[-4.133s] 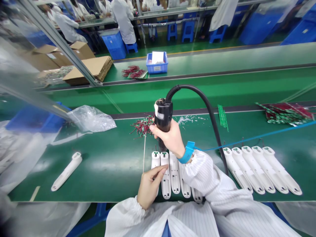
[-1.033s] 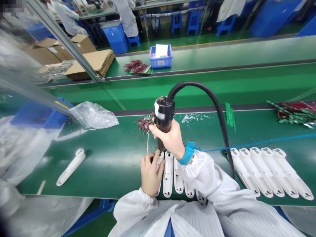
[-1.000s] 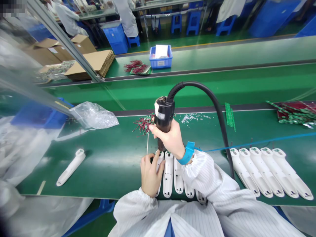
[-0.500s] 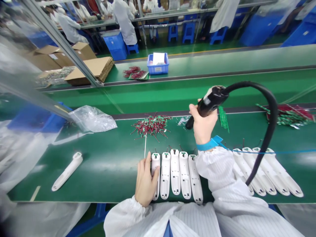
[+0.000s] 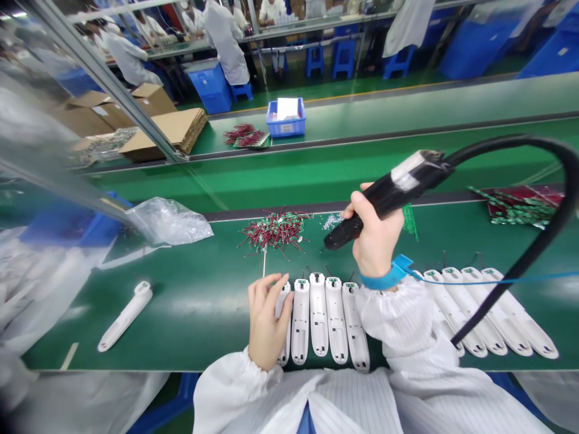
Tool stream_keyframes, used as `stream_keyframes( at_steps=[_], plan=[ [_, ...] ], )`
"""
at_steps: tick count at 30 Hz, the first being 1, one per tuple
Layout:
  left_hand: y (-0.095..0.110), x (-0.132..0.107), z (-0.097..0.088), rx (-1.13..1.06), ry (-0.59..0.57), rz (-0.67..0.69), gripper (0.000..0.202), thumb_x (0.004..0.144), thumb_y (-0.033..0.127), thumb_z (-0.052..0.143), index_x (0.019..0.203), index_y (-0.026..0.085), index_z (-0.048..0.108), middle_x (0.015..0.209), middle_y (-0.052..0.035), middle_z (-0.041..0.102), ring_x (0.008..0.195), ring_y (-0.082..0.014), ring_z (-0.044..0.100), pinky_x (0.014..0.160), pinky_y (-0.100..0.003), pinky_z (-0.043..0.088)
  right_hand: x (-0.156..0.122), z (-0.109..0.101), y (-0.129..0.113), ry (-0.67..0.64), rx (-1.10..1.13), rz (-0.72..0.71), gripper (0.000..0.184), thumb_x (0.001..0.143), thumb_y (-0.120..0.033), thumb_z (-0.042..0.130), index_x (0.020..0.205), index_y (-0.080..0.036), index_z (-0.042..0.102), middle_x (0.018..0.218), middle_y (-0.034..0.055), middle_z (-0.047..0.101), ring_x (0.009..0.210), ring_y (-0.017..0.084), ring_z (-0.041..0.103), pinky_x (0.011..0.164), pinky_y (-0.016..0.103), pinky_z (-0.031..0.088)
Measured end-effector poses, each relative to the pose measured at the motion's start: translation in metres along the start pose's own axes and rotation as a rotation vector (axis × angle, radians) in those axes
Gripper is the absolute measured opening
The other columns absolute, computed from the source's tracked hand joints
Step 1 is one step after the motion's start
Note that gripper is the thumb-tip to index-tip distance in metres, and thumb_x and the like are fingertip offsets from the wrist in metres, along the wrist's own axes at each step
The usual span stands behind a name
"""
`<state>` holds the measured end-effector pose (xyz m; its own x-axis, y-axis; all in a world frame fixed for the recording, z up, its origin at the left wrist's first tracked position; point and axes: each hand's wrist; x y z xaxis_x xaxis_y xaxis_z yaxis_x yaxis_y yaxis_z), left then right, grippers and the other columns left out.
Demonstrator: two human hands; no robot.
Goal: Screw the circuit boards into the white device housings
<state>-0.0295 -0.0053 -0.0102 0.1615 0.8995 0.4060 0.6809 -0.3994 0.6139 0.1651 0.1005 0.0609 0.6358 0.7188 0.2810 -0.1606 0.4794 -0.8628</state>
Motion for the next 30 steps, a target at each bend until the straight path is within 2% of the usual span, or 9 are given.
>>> stream_keyframes(
  at_steps=[4, 7, 10, 12, 20, 23, 25, 27, 30],
  plan=[
    [0.010, 0.020, 0.007, -0.100, -0.033, -0.012, 0.027, 0.091, 0.017, 0.056, 0.117, 0.022, 0.059, 0.114, -0.0111, 0.057, 0.112, -0.0255, 0.047, 0.094, -0.046, 0.047, -0.021, 0.012, -0.035, -0.131, 0.090, 0.081, 0.024, 0.071, -0.029, 0.071, 0.087, -0.021, 0.056, 0.058, -0.0061, 0.048, 0.049, 0.009, 0.046, 0.051, 0.027, 0.044],
    [0.014, 0.028, 0.009, -0.165, -0.039, -0.039, 0.023, 0.089, 0.021, 0.061, 0.112, 0.023, 0.063, 0.113, -0.0097, 0.059, 0.112, -0.0256, 0.049, 0.095, -0.046, 0.047, -0.031, 0.016, -0.049, -0.196, 0.115, 0.122, 0.025, 0.072, -0.032, 0.071, 0.088, -0.022, 0.055, 0.058, -0.0067, 0.043, 0.047, 0.009, 0.044, 0.050, 0.027, 0.043],
    [0.017, 0.031, 0.008, -0.206, -0.011, -0.021, 0.012, 0.091, 0.019, 0.058, 0.096, 0.023, 0.069, 0.109, -0.0079, 0.062, 0.110, -0.0243, 0.049, 0.095, -0.046, 0.047, -0.036, 0.016, -0.054, -0.248, 0.137, 0.141, 0.023, 0.075, -0.033, 0.070, 0.090, -0.023, 0.055, 0.059, -0.0067, 0.041, 0.047, 0.009, 0.043, 0.048, 0.027, 0.041],
    [0.017, 0.031, 0.005, -0.214, 0.012, -0.004, 0.014, 0.091, 0.017, 0.057, 0.086, 0.022, 0.069, 0.105, -0.0068, 0.064, 0.108, -0.0238, 0.050, 0.094, -0.045, 0.048, -0.037, 0.016, -0.054, -0.267, 0.146, 0.154, 0.023, 0.075, -0.032, 0.069, 0.090, -0.023, 0.054, 0.059, -0.0068, 0.040, 0.047, 0.009, 0.043, 0.048, 0.027, 0.040],
    [0.012, 0.031, 0.002, -0.133, 0.047, 0.076, 0.011, 0.086, 0.016, 0.065, 0.075, 0.020, 0.065, 0.100, -0.0061, 0.066, 0.108, -0.0250, 0.049, 0.091, -0.046, 0.048, -0.043, 0.018, -0.052, -0.313, 0.173, 0.229, 0.021, 0.074, -0.028, 0.070, 0.090, -0.022, 0.058, 0.058, -0.0060, 0.045, 0.046, 0.008, 0.044, 0.047, 0.026, 0.042],
    [0.013, 0.029, 0.005, -0.158, 0.020, 0.076, 0.004, 0.088, 0.019, 0.063, 0.088, 0.020, 0.066, 0.103, -0.0073, 0.066, 0.108, -0.0241, 0.050, 0.092, -0.045, 0.049, -0.045, 0.016, -0.050, -0.331, 0.123, 0.215, 0.021, 0.074, -0.028, 0.071, 0.091, -0.023, 0.059, 0.058, -0.0054, 0.048, 0.046, 0.009, 0.046, 0.046, 0.026, 0.043],
    [0.015, 0.026, 0.008, -0.120, -0.006, 0.075, 0.018, 0.090, 0.022, 0.061, 0.108, 0.020, 0.063, 0.115, -0.0106, 0.062, 0.115, -0.0258, 0.048, 0.096, -0.047, 0.048, -0.044, 0.013, -0.046, -0.306, 0.072, 0.158, 0.021, 0.074, -0.028, 0.072, 0.091, -0.022, 0.060, 0.059, -0.0048, 0.050, 0.047, 0.010, 0.048, 0.047, 0.027, 0.044],
    [0.016, 0.022, 0.012, -0.032, -0.043, 0.087, 0.034, 0.090, 0.025, 0.060, 0.123, 0.018, 0.055, 0.130, -0.0152, 0.054, 0.128, -0.0298, 0.041, 0.102, -0.052, 0.044, -0.042, 0.009, -0.041, -0.260, 0.014, 0.081, 0.021, 0.073, -0.027, 0.074, 0.090, -0.022, 0.062, 0.059, -0.0043, 0.052, 0.048, 0.010, 0.050, 0.049, 0.027, 0.045],
    [0.016, 0.015, 0.021, 0.129, -0.134, 0.136, 0.044, 0.088, 0.029, 0.061, 0.129, 0.016, 0.051, 0.145, -0.0192, 0.039, 0.142, -0.0368, 0.023, 0.107, -0.060, 0.036, -0.038, 0.002, -0.032, -0.212, -0.064, 0.022, 0.020, 0.074, -0.024, 0.074, 0.089, -0.020, 0.064, 0.060, -0.0038, 0.055, 0.049, 0.011, 0.053, 0.051, 0.028, 0.046]
  ],
)
Point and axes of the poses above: each hand's wrist, its own x-axis towards the middle knuckle, its own z-axis out of the palm, y = z × x
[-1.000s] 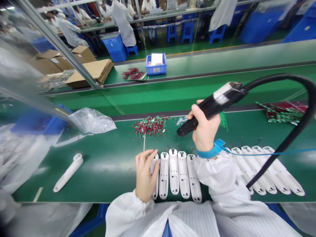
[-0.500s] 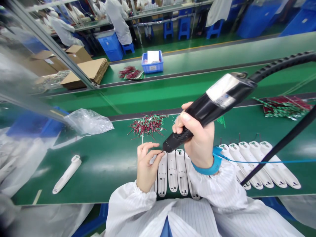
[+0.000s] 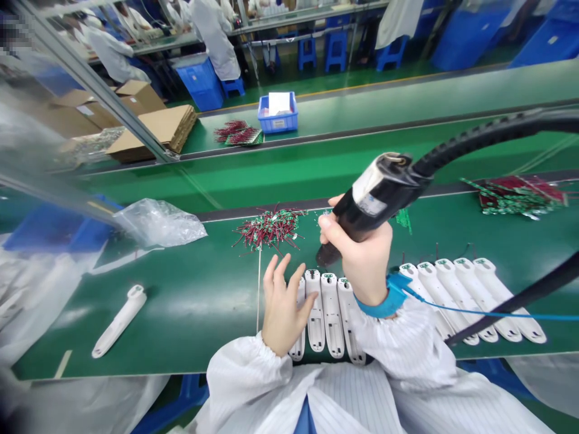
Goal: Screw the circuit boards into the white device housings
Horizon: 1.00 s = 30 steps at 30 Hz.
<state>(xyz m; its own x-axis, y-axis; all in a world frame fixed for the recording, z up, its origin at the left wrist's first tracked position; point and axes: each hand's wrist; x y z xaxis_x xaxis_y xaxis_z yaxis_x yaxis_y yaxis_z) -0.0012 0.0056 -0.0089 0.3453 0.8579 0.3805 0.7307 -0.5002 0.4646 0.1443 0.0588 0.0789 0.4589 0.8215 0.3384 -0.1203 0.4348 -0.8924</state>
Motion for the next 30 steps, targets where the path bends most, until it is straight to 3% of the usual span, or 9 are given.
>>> stream_keyframes(
  at_steps=[6, 17, 30],
  plan=[
    [-0.003, -0.006, 0.016, 0.178, -0.162, 0.018, 0.066, 0.080, 0.053, 0.066, 0.133, 0.016, 0.049, 0.154, -0.0213, 0.029, 0.145, -0.0421, 0.017, 0.110, -0.066, 0.027, -0.001, -0.005, 0.016, -0.002, -0.063, 0.068, 0.018, 0.075, -0.020, 0.073, 0.090, -0.019, 0.065, 0.060, -0.0046, 0.057, 0.050, 0.010, 0.054, 0.053, 0.027, 0.046],
    [-0.007, -0.021, 0.024, 0.259, -0.184, 0.034, 0.078, 0.081, 0.068, 0.053, 0.139, 0.016, 0.046, 0.153, -0.0211, 0.034, 0.143, -0.0409, 0.024, 0.110, -0.065, 0.030, -0.002, 0.000, 0.032, -0.035, -0.119, 0.161, 0.025, 0.073, -0.028, 0.076, 0.091, -0.018, 0.063, 0.057, -0.0047, 0.059, 0.050, 0.011, 0.056, 0.054, 0.027, 0.048],
    [-0.007, -0.025, 0.029, 0.329, -0.179, 0.053, 0.070, 0.088, 0.063, 0.046, 0.140, 0.017, 0.046, 0.150, -0.0189, 0.040, 0.141, -0.0391, 0.030, 0.108, -0.061, 0.034, -0.001, 0.004, 0.028, -0.077, -0.146, 0.227, 0.025, 0.069, -0.030, 0.078, 0.083, -0.017, 0.062, 0.057, -0.0041, 0.060, 0.048, 0.010, 0.055, 0.052, 0.025, 0.047]
  ],
)
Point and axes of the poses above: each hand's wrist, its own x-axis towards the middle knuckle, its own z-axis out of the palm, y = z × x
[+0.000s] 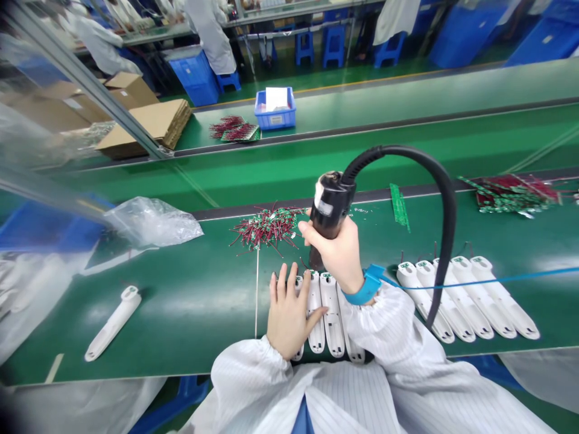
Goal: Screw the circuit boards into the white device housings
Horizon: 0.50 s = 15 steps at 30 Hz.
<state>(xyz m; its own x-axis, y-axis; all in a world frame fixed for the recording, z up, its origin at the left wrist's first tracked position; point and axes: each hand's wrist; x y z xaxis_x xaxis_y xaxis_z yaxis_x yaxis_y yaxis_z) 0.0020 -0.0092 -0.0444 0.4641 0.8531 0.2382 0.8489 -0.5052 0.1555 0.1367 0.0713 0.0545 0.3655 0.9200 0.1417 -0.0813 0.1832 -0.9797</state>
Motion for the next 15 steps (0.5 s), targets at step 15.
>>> stream_keyframes(
  at_steps=[15],
  plan=[
    [0.002, 0.000, 0.004, 0.034, 0.057, -0.005, 0.065, 0.090, 0.061, 0.043, 0.137, 0.017, 0.051, 0.145, -0.0150, 0.048, 0.138, -0.0364, 0.036, 0.109, -0.057, 0.034, 0.014, 0.001, 0.007, -0.042, 0.007, 0.035, 0.028, 0.069, -0.030, 0.078, 0.089, -0.016, 0.064, 0.057, -0.0039, 0.060, 0.049, 0.011, 0.055, 0.054, 0.027, 0.045]
  ],
)
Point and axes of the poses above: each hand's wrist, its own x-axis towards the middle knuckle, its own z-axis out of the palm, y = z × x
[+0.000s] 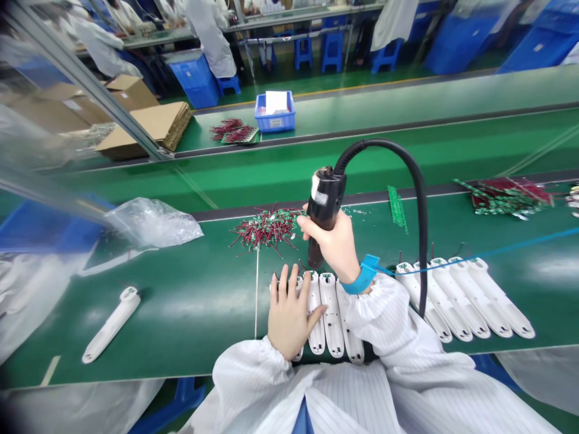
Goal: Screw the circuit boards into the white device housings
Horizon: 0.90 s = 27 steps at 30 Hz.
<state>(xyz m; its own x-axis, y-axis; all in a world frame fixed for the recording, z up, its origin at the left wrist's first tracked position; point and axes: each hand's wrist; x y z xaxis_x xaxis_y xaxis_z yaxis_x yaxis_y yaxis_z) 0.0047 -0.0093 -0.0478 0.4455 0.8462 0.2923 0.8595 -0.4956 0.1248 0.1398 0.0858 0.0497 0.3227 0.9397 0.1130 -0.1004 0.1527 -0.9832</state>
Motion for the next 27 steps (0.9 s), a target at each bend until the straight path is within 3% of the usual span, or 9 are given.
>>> stream_keyframes(
  at_steps=[13, 20, 25, 27],
  plan=[
    [0.001, -0.001, 0.003, 0.005, -0.017, -0.005, 0.065, 0.090, 0.058, 0.046, 0.139, 0.016, 0.048, 0.146, -0.0166, 0.046, 0.139, -0.0370, 0.034, 0.109, -0.059, 0.034, 0.000, 0.000, -0.001, -0.082, -0.049, 0.012, 0.036, 0.069, -0.037, 0.079, 0.093, -0.015, 0.064, 0.059, -0.0036, 0.060, 0.052, 0.012, 0.056, 0.058, 0.029, 0.046],
    [0.002, -0.001, 0.004, 0.008, -0.014, -0.006, 0.064, 0.089, 0.058, 0.048, 0.138, 0.017, 0.048, 0.145, -0.0163, 0.048, 0.139, -0.0365, 0.035, 0.109, -0.058, 0.034, 0.000, -0.002, 0.002, -0.115, -0.054, 0.009, 0.032, 0.070, -0.038, 0.078, 0.085, -0.015, 0.063, 0.057, -0.0032, 0.060, 0.051, 0.012, 0.055, 0.058, 0.028, 0.046],
    [0.002, -0.001, 0.003, 0.006, -0.016, -0.009, 0.065, 0.090, 0.059, 0.046, 0.138, 0.016, 0.048, 0.146, -0.0165, 0.047, 0.139, -0.0363, 0.036, 0.110, -0.058, 0.034, 0.000, -0.007, -0.004, -0.180, 0.001, -0.027, 0.033, 0.072, -0.034, 0.077, 0.097, -0.016, 0.064, 0.059, -0.0039, 0.059, 0.052, 0.012, 0.055, 0.055, 0.028, 0.045],
    [0.001, -0.001, 0.001, -0.009, -0.029, -0.014, 0.065, 0.090, 0.059, 0.046, 0.139, 0.016, 0.047, 0.146, -0.0168, 0.046, 0.138, -0.0364, 0.036, 0.110, -0.057, 0.035, 0.005, -0.013, -0.011, -0.126, 0.051, -0.090, 0.031, 0.072, -0.032, 0.076, 0.098, -0.018, 0.064, 0.058, -0.0048, 0.057, 0.051, 0.012, 0.053, 0.054, 0.028, 0.045]
  ],
)
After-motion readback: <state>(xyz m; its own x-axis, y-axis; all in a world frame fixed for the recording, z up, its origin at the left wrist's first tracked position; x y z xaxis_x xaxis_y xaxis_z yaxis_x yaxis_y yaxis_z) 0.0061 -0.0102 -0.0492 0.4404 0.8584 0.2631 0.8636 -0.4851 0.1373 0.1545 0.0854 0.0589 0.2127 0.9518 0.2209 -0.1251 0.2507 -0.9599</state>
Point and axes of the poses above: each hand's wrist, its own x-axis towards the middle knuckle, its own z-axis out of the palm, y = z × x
